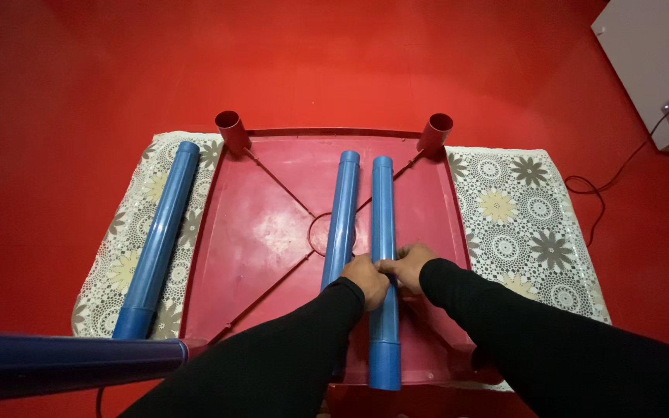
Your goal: The person assembles a table by inserting blue plastic poles into red metal sockets on an inverted tabletop. They repeatedly pick up poles, align them with the sockets, and push them in until seated.
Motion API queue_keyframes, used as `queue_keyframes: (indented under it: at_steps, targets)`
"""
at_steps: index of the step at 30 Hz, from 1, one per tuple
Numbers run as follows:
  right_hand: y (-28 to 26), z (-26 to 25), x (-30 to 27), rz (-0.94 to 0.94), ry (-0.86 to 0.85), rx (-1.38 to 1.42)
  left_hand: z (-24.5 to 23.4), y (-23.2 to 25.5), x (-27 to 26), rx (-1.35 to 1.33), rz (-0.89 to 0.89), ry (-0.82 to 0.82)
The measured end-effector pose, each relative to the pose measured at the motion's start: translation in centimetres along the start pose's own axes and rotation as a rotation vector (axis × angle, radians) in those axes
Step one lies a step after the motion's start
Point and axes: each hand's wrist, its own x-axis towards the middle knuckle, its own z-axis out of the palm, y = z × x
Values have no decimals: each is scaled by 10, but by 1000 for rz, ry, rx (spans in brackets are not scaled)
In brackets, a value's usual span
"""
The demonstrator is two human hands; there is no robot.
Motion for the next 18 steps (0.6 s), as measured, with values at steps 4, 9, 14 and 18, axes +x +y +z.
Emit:
queue_keyframes:
  at_steps: [4, 9, 14, 18]
  targets:
    - [-1, 1, -5, -41, -14, 57, 0, 1, -2, -17, -12, 0]
    - [7, 3, 1, -21, -28, 100, 3, 0, 1, 13, 13, 10]
    - [26, 5, 17, -29, 75, 21, 4, -1, -2, 91, -20, -13]
    - [35, -2, 18, -149, 197, -115, -3, 13, -11, 189, -12, -58]
